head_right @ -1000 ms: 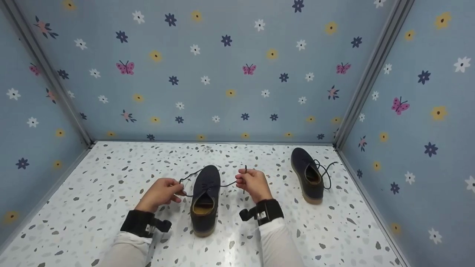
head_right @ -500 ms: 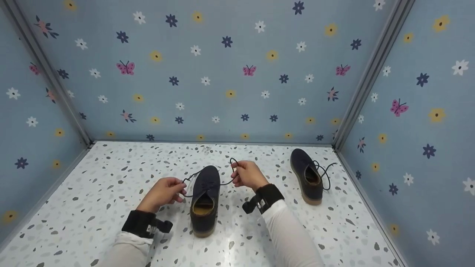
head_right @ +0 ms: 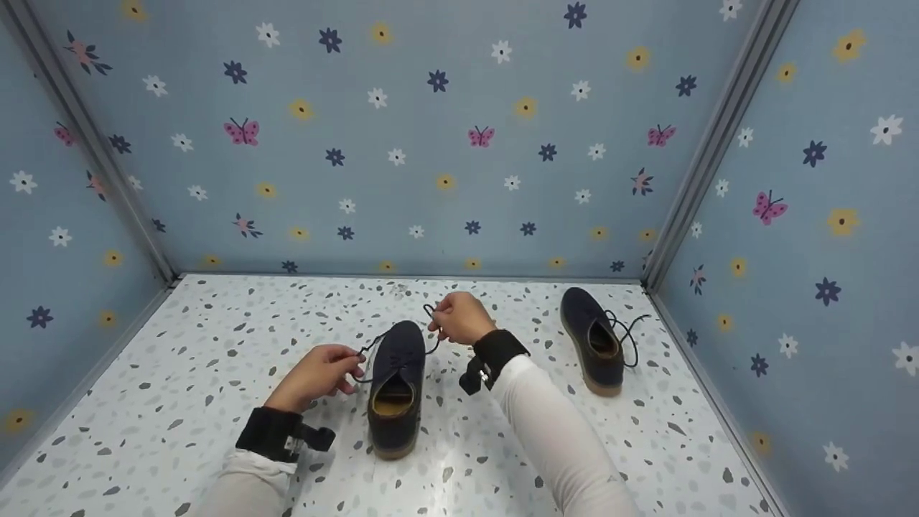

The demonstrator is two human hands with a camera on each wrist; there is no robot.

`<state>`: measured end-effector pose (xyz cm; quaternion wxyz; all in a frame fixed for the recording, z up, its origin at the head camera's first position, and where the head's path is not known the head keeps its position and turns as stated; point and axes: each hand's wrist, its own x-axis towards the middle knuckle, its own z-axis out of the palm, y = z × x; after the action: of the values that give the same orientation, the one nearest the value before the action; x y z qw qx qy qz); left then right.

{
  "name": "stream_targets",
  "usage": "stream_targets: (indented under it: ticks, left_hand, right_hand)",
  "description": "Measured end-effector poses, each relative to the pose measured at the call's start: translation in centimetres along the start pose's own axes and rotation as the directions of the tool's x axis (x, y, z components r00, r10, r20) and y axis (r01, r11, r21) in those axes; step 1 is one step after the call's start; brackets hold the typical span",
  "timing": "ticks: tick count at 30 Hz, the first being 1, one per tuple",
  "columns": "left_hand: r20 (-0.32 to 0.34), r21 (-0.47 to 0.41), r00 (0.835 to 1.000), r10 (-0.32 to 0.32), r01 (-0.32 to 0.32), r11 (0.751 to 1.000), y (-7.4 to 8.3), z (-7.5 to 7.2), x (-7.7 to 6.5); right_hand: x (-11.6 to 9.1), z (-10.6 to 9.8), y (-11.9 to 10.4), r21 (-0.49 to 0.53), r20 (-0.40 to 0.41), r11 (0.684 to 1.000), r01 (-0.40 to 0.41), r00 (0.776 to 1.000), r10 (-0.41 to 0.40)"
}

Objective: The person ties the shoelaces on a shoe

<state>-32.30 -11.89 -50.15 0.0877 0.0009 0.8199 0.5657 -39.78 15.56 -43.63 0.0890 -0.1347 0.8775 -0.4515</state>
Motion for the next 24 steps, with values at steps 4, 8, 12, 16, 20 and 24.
stream_targets:
  ticks: [4,8,12,16,20,24]
  left_hand:
    - [0.001,0.001,1.000,0.006,-0.006,1.000,0.3,0.0,-0.2]
    - [-0.005,0.011,1.000,0.023,-0.023,1.000,0.5,-0.1,-0.3]
    - [-0.010,0.021,0.999,0.035,-0.035,0.999,0.3,-0.1,-0.1]
    - [-0.010,0.041,0.999,0.045,-0.045,0.998,0.1,0.0,-0.1]
    - [-0.017,0.063,0.998,0.062,-0.061,0.996,0.0,-0.1,-0.2]
    - [-0.022,0.070,0.997,0.075,-0.073,0.995,0.0,-0.1,-0.2]
  right_hand:
    - [0.6,0.2,-1.4,-0.098,-0.008,0.995,0.034,0.999,-0.035]
    - [1.1,0.4,-2.6,-0.134,0.000,0.989,0.058,0.998,-0.058]
    - [1.5,0.8,-3.8,-0.146,0.009,0.986,0.086,0.996,-0.085]
    - [1.7,1.6,-4.9,-0.164,-0.005,0.981,0.107,0.994,-0.109]
    - [2.0,2.5,-6.0,-0.197,0.001,0.963,0.186,0.982,-0.189]
    - [2.1,3.5,-6.8,-0.229,0.071,0.926,0.301,0.954,-0.292]
